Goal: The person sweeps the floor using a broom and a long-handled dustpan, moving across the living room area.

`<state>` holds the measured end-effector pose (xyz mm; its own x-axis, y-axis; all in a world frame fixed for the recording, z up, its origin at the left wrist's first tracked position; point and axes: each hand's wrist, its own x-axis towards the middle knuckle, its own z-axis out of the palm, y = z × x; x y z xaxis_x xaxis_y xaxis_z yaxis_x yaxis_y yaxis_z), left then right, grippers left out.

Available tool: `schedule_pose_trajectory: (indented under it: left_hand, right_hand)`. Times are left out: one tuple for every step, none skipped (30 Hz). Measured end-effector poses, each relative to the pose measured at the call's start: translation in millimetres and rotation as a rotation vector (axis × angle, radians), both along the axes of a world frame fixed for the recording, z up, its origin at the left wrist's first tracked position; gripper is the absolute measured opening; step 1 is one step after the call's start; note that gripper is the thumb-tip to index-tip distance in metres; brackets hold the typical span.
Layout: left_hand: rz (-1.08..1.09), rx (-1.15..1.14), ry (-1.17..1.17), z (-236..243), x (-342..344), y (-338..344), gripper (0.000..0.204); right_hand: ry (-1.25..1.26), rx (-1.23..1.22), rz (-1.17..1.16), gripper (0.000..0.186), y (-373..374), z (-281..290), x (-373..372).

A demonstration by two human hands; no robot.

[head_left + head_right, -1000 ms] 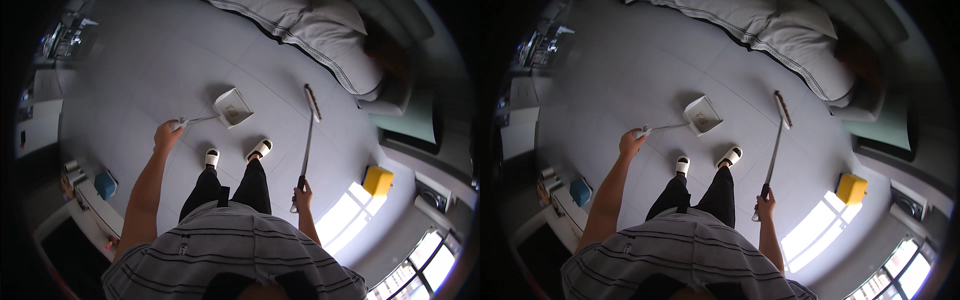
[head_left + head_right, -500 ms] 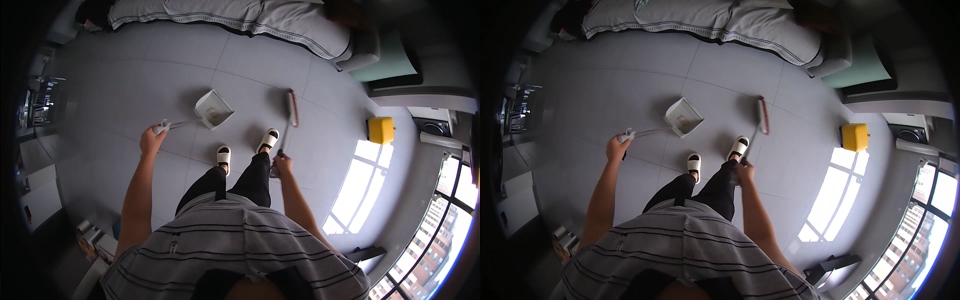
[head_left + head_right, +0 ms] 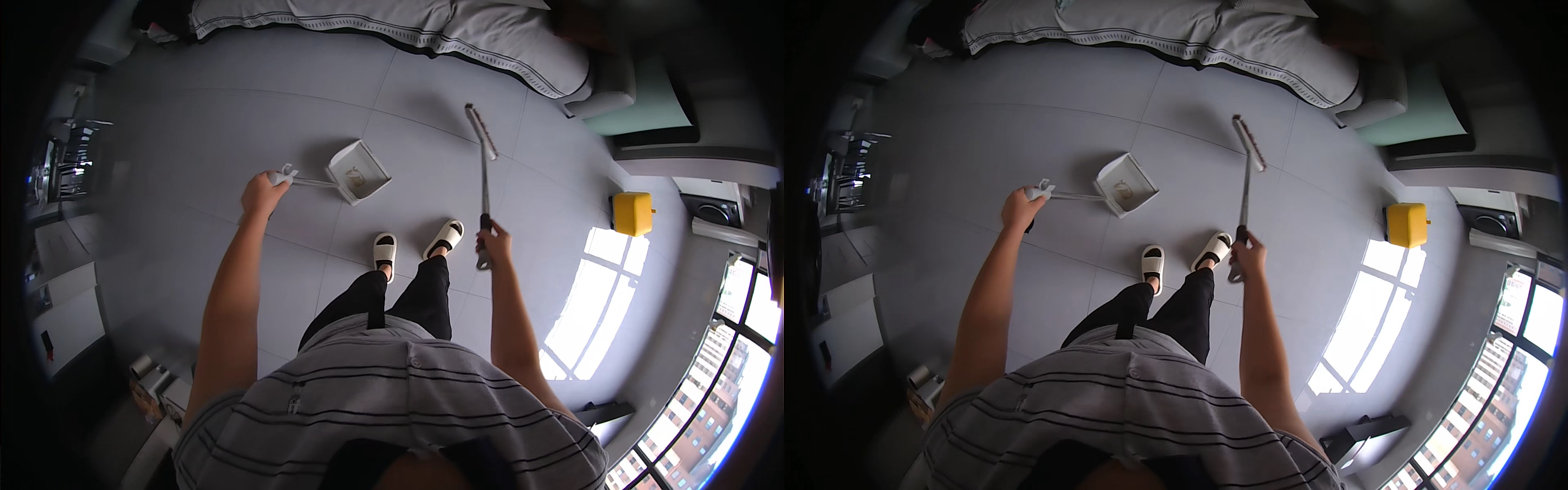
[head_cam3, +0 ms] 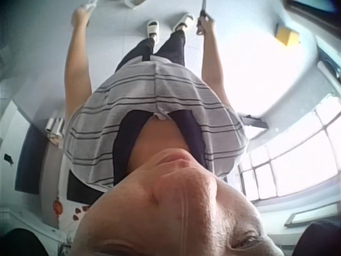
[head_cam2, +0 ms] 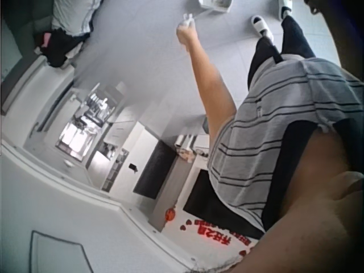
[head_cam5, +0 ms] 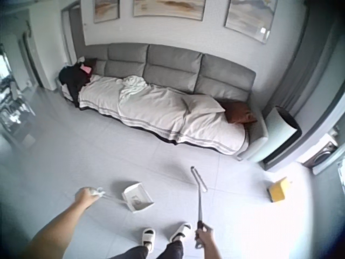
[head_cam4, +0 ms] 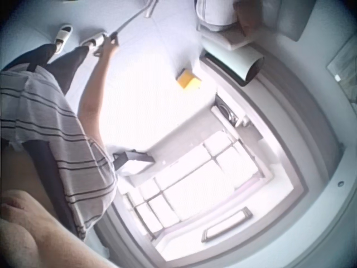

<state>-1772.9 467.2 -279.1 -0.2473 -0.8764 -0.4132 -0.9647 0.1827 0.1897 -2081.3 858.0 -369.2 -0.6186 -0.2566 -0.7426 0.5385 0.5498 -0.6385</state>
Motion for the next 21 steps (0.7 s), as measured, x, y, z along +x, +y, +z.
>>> schedule_pose_trajectory:
  left_hand:
    - [-0.003, 0.000, 0.001, 0.0, -8.5, -1.2, 0.037]
    - [-0.005, 0.005, -0.002, 0.4, -10.3, -1.1, 0.037]
    - [0.006, 0.004, -0.013, 2.4, -3.8, -2.6, 0.037]
    - [0.013, 0.003, -0.020, 2.6, -0.3, -3.0, 0.037]
    - [0.020, 0.006, -0.013, 2.0, 3.0, -3.2, 0.037]
    - [0.009, 0.013, 0.004, -0.6, -1.8, -5.6, 0.037]
    - [-0.003, 0.017, 0.012, -2.5, -9.1, -7.8, 0.037]
    - [0.004, 0.016, 0.007, -0.8, -2.4, -9.4, 0.037]
    - [-0.081, 0.055, 0.078, -8.8, -48.8, -8.6, 0.037]
    - [-0.030, 0.036, 0.030, -6.1, -20.4, -10.1, 0.037]
    - [0.027, 0.012, -0.023, 2.4, 11.9, -10.8, 0.037]
    - [0.035, 0.005, -0.035, 7.9, 14.2, -12.5, 0.036]
    - [0.031, 0.011, -0.021, 9.6, 2.4, -15.0, 0.036]
    - [0.013, 0.021, -0.044, 12.5, -9.5, -17.1, 0.036]
    - [0.012, 0.026, -0.080, 14.7, -7.6, -16.8, 0.036]
    - [0.024, 0.026, -0.076, 11.2, -4.5, -16.4, 0.036]
    - [0.030, 0.013, -0.040, 5.8, 1.3, -14.9, 0.036]
    - [0.027, 0.004, -0.004, 5.3, 3.4, -13.3, 0.036]
    - [0.037, 0.005, -0.007, 6.0, 7.3, -13.0, 0.036]
    - [0.033, 0.022, -0.003, 7.7, 12.6, -12.7, 0.035]
    - [0.026, 0.037, 0.003, 10.8, 18.1, -13.5, 0.035]
  right_hand:
    - [0.009, 0.016, 0.025, 0.055, -3.4, -15.5, -19.6]
    - [0.003, 0.016, 0.051, 0.048, -12.6, -24.4, -32.6]
    - [-0.027, 0.024, 0.067, 0.038, -32.0, -26.6, -36.5]
    - [-0.035, 0.057, 0.107, 0.033, -41.6, -35.1, -38.4]
    - [-0.041, 0.090, 0.145, 0.029, -47.7, -42.4, -36.0]
    - [0.050, 0.116, 0.194, 0.027, -40.8, -59.4, -25.5]
    - [0.145, 0.143, 0.242, 0.026, -33.4, -73.5, -11.4]
    - [0.122, 0.113, 0.277, 0.029, -33.1, -75.7, 18.7]
    - [0.381, 0.234, 0.302, 0.032, 19.9, -112.6, 17.2]
    - [0.379, 0.360, 0.401, 0.035, -4.6, -89.2, 66.5]
    - [0.261, 0.239, 0.436, 0.038, -35.0, -34.5, 100.1]
    - [0.039, 0.182, 0.432, 0.047, -38.8, -10.5, 109.5]
    - [-0.058, 0.086, 0.343, 0.054, -28.7, -8.7, 118.5]
    - [-0.083, 0.049, 0.316, 0.056, -17.6, -6.8, 118.6]
    - [-0.120, 0.007, 0.306, 0.058, -16.6, 6.5, 120.7]
    - [-0.116, 0.007, 0.318, 0.058, -15.2, 18.6, 120.7]
    - [-0.150, -0.020, 0.282, 0.057, -14.7, 30.3, 121.1]
    - [-0.184, -0.042, 0.235, 0.057, -13.2, 37.4, 122.4]
    - [-0.188, -0.040, 0.244, 0.057, -17.9, 36.4, 119.1]
    - [-0.101, -0.018, 0.350, 0.057, -29.6, 32.9, 110.6]
    - [-0.012, 0.001, 0.452, 0.056, -43.3, 27.1, 101.0]
